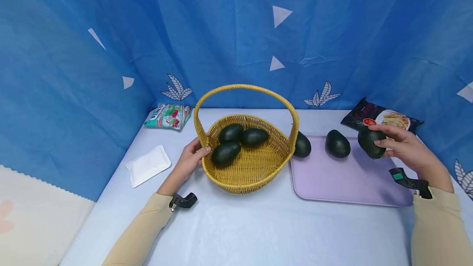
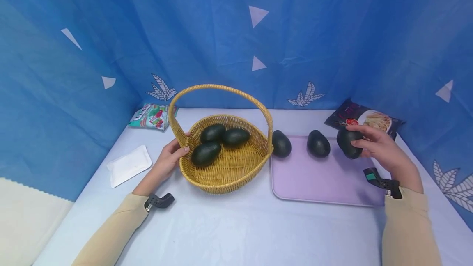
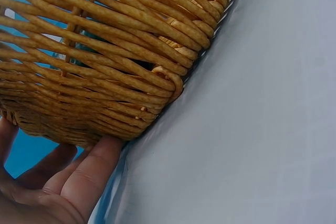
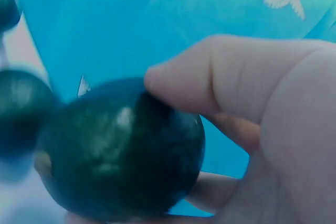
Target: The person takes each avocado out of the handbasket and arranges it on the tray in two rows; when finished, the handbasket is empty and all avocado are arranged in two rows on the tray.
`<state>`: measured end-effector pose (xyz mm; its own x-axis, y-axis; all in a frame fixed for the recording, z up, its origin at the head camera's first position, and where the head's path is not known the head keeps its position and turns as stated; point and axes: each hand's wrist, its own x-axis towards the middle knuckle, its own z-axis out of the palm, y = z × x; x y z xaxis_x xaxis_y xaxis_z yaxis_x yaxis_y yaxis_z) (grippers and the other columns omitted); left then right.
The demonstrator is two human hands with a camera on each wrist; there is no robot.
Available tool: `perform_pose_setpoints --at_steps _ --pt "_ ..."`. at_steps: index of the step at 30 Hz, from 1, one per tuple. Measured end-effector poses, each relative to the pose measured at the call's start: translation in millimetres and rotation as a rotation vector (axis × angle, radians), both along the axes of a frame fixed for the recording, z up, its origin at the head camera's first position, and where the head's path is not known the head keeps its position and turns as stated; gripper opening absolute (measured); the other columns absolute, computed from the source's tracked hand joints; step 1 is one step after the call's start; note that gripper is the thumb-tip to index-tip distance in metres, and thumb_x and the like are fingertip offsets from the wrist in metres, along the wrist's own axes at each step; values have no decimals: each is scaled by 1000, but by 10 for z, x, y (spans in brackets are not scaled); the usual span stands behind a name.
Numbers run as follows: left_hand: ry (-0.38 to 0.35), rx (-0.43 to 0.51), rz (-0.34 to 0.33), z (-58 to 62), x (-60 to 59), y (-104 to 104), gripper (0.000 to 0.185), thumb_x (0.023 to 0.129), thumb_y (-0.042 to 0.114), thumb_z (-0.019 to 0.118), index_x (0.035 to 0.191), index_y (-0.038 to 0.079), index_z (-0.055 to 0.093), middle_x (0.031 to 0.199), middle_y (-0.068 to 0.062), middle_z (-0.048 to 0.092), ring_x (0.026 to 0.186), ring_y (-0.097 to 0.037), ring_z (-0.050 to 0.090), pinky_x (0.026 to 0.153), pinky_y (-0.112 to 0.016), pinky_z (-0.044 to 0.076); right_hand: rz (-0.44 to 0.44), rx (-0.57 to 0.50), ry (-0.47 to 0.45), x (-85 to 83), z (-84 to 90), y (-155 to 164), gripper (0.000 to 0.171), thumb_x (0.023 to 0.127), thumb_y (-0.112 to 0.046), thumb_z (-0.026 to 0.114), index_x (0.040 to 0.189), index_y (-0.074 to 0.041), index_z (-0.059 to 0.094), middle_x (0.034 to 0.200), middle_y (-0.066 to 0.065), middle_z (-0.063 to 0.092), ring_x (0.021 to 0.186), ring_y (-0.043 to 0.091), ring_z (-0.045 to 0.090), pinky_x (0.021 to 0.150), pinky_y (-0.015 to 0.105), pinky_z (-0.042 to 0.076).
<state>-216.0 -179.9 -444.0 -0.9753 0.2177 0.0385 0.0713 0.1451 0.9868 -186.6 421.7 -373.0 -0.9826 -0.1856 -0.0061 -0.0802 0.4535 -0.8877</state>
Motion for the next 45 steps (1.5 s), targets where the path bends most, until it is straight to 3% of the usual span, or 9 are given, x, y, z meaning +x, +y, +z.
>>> perform_pose_setpoints --at_steps 2,5,9,14,18,23,29,40,45 --pt "-12 -2 -1 47 22 9 54 97 17 56 148 19 41 145 -19 46 123 -29 50 76 -23 58 -57 115 -32 -21 -56 35 41 100 -17 52 140 -23 47 126 -21 38 96 -3 56 67 24 56" --pt "-18 -6 3 50 30 12 53 97 17 56 148 19 41 146 -19 45 128 -33 46 79 -23 57 -108 199 -92 -60 -140 67 43 100 -28 52 143 -24 44 140 6 35 114 22 52 68 27 55" --pt "-7 -13 9 2 17 9 53 97 19 56 148 21 41 145 -18 46 124 -29 49 78 -24 58 -149 295 -120 -84 -206 80 48 100 -33 51 145 -21 41 148 33 21 118 49 35 69 32 53" --pt "-2 -12 6 5 22 14 53 96 19 56 147 22 42 143 -19 48 117 -24 52 74 -24 58 -196 402 -127 -100 -236 74 60 99 -35 50 150 -9 33 147 42 19 123 60 25 85 66 44" --pt "11 -12 1 7 12 7 53 96 18 56 147 21 42 142 -19 48 114 -20 52 76 -23 57 -242 477 -119 -130 -254 34 61 98 -34 51 147 -3 33 145 44 21 124 62 22 91 78 31" --pt "21 -12 2 5 -1 -3 54 96 18 56 147 21 42 141 -20 49 112 -20 53 73 -22 57 -303 523 -127 -150 -263 -1 60 97 -32 52 146 -3 35 143 44 24 123 63 26 94 76 33" --pt "33 -12 -6 -9 -12 3 54 96 17 56 148 18 42 142 -19 48 120 -22 49 85 -20 53 -349 538 -133 -131 -278 35 63 98 -33 51 150 -3 29 143 45 25 122 64 28 92 76 34" --pt "-7 -11 12 -6 -7 3 53 97 18 56 147 21 42 141 -19 49 108 -17 54 69 -21 57 -377 497 -145 -161 -301 50 68 98 -38 51 153 -8 24 148 42 20 128 65 23 94 78 30" --pt "-1 -8 11 -11 -22 6 53 96 17 57 147 21 42 141 -20 49 107 -17 53 70 -20 56 -368 484 -138 -155 -293 51 67 98 -34 49 153 -7 23 148 42 20 128 64 24 94 79 29"
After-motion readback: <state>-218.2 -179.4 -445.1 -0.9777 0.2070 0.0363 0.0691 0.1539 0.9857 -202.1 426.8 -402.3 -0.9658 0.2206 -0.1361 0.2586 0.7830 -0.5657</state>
